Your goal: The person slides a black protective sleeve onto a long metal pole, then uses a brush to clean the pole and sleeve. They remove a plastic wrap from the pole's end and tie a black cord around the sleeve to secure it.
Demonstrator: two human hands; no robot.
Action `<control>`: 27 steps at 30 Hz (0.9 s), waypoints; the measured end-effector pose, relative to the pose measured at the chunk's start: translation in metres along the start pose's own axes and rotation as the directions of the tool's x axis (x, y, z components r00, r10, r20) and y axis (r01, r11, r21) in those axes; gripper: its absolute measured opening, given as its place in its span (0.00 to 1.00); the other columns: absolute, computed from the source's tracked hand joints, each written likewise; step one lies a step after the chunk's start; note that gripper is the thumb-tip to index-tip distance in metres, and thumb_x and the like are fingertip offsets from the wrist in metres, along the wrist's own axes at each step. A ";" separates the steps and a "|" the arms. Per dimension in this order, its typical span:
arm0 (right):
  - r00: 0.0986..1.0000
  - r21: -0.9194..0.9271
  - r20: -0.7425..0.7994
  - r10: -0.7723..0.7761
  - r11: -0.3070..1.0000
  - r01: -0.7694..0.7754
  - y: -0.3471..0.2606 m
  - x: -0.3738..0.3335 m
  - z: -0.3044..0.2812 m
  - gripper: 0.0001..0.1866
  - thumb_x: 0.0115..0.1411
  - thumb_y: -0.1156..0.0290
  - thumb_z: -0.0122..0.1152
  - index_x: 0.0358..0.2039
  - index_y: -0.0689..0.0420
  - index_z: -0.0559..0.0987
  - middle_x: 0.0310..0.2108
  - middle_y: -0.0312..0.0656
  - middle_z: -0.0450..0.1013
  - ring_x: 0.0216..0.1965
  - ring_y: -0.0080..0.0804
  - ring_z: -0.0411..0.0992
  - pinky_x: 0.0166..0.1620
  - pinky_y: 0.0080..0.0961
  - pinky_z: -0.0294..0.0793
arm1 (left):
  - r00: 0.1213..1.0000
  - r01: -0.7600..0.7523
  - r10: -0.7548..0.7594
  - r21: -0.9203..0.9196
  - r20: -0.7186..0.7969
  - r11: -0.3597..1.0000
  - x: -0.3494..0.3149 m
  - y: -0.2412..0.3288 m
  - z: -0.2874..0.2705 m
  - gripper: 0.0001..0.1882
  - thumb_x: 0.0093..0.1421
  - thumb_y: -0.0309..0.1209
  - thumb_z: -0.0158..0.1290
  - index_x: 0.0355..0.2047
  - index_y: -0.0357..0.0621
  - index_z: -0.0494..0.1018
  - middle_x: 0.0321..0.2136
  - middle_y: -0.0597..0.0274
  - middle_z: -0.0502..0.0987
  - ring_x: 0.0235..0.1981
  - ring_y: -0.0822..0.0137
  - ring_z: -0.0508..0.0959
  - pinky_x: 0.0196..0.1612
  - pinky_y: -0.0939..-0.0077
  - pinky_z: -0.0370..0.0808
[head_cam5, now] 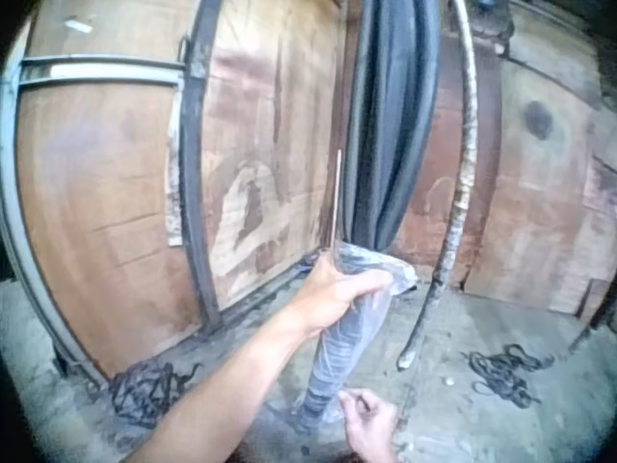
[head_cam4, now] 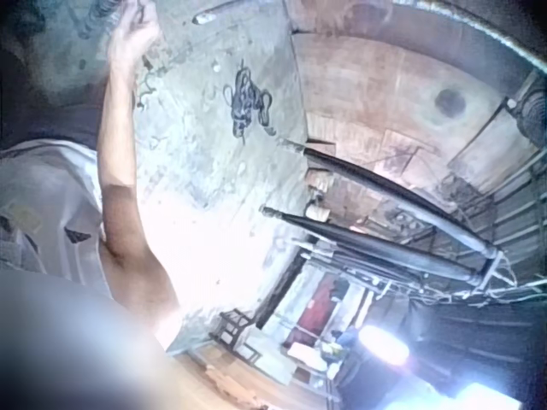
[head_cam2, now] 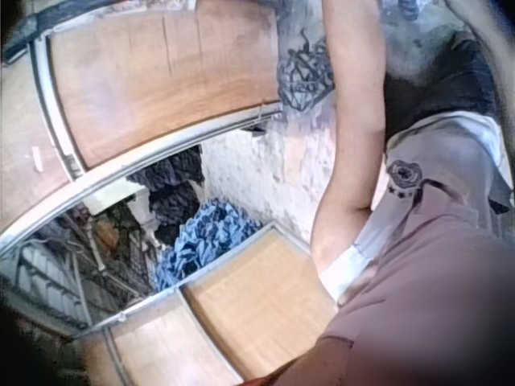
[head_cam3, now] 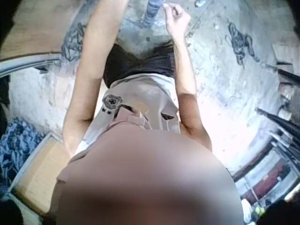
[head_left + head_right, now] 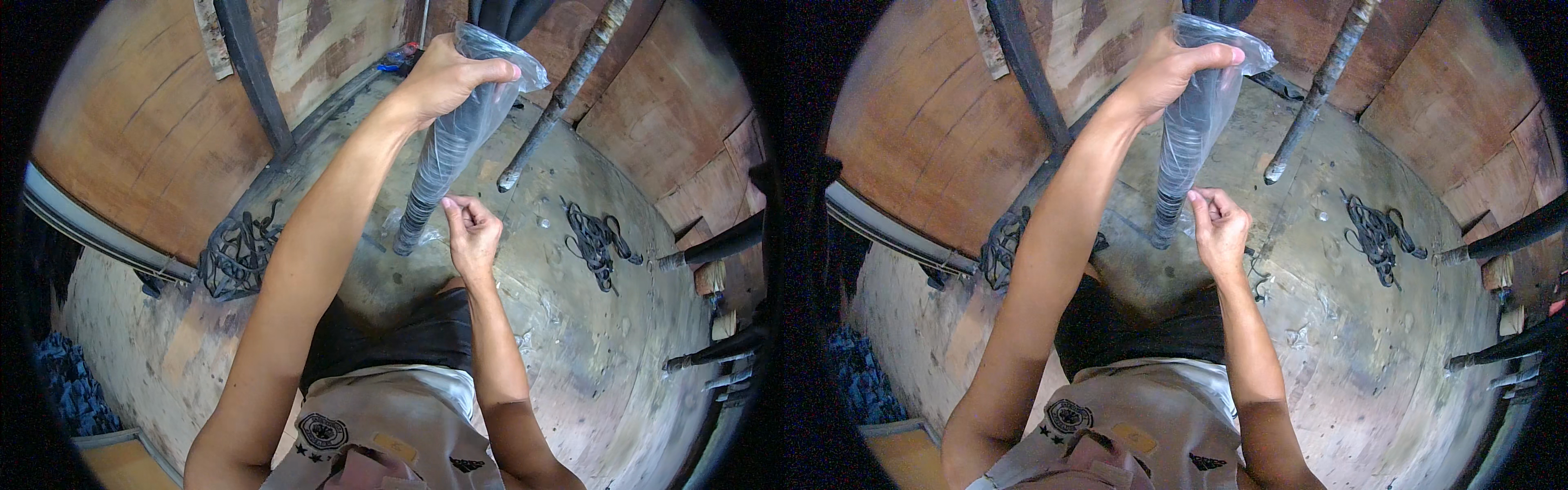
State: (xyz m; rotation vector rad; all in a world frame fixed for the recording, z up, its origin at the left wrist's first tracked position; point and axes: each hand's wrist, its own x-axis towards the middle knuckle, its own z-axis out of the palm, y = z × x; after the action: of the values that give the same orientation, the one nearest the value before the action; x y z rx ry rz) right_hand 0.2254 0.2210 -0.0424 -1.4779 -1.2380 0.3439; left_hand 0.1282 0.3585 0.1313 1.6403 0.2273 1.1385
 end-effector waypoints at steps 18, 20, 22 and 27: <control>0.971 -0.127 0.180 -0.158 0.975 0.182 -0.008 0.023 -0.015 0.07 0.66 0.69 0.61 0.35 0.60 0.79 0.16 0.48 0.68 0.17 0.39 0.68 0.26 0.32 0.68 | 0.999 -0.043 0.043 -0.021 -0.016 0.999 0.006 -0.007 0.000 0.08 0.55 0.32 0.65 0.24 0.44 0.80 0.22 0.68 0.80 0.26 0.76 0.77 0.33 0.77 0.73; 0.962 -0.145 0.209 -0.175 0.967 0.208 -0.009 0.026 -0.016 0.06 0.66 0.71 0.61 0.34 0.59 0.79 0.16 0.50 0.69 0.18 0.43 0.70 0.27 0.34 0.70 | 0.999 -0.039 0.038 -0.041 -0.017 0.998 0.006 -0.007 -0.001 0.07 0.55 0.32 0.65 0.24 0.43 0.80 0.22 0.68 0.80 0.26 0.76 0.77 0.33 0.77 0.73; 0.954 -0.150 0.233 -0.190 0.962 0.228 -0.012 0.026 -0.019 0.05 0.64 0.72 0.61 0.34 0.59 0.78 0.16 0.50 0.70 0.18 0.45 0.72 0.27 0.35 0.70 | 0.999 -0.032 0.031 -0.047 -0.020 0.998 0.006 -0.008 -0.002 0.07 0.55 0.32 0.65 0.25 0.43 0.80 0.23 0.67 0.80 0.26 0.76 0.77 0.33 0.77 0.73; 0.921 -0.118 0.306 -0.239 0.951 0.286 -0.022 0.003 -0.016 0.03 0.60 0.74 0.62 0.32 0.58 0.77 0.16 0.47 0.70 0.17 0.41 0.72 0.26 0.36 0.72 | 0.999 -0.034 0.033 -0.040 -0.030 0.999 0.009 -0.011 -0.001 0.07 0.54 0.31 0.66 0.26 0.42 0.80 0.23 0.67 0.80 0.25 0.76 0.78 0.32 0.77 0.74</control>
State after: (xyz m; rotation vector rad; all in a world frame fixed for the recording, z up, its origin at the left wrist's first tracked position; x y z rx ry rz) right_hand 0.2279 0.2105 -0.0169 -1.4049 -1.7148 0.2895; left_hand 0.1361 0.3696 0.1269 1.5980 0.1954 1.1864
